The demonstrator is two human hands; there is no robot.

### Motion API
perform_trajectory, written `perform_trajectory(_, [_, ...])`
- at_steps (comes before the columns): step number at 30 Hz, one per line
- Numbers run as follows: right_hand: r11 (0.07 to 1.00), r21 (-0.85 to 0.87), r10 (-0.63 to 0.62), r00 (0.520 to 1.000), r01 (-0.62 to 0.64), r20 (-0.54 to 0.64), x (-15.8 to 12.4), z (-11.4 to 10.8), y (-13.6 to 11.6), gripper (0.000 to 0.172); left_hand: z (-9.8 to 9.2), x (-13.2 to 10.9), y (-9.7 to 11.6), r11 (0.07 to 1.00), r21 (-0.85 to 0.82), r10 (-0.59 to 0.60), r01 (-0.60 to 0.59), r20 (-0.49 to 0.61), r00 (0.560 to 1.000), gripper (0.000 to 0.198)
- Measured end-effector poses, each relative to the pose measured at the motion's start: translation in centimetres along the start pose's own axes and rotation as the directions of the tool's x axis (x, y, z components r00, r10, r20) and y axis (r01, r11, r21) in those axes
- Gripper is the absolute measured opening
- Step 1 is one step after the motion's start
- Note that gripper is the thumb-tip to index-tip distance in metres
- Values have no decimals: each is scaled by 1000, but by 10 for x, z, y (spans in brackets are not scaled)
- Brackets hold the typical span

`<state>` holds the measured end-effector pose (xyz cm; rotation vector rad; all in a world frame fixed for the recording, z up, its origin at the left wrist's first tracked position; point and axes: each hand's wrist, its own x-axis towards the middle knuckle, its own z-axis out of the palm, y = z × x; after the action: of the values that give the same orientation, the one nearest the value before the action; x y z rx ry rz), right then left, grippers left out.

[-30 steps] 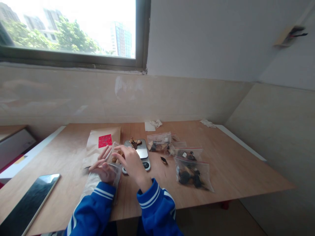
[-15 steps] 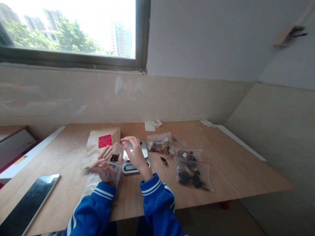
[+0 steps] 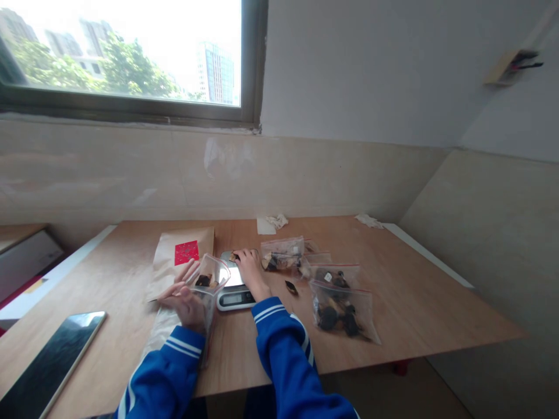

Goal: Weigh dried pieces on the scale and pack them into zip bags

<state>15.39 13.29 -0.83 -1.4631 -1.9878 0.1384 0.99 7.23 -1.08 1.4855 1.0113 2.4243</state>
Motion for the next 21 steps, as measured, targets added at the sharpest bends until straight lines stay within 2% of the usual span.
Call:
perform_trajectory(4, [1000,-15,11,1000,-11,-25,-3,-1,0,27,-2,0,-1,1000,-24,6,-6,30,1000,20])
perform_trajectory(14, [998,56,11,996,-7,-84,-10,-8,5,39,-1,-3,-7,999,-16,-37,37,17,999,22])
perform_trajectory(18, [971,238,70,979,-23,-193,-10,-16,-3,32,-4,-4,-9,1000,-6,-30,30,37,999,21])
perform_trajectory(21, [917,399,116,950,10,-290,-7,-32,-18,26,-6,-4,-10,999,23,-35,35,33,999,21])
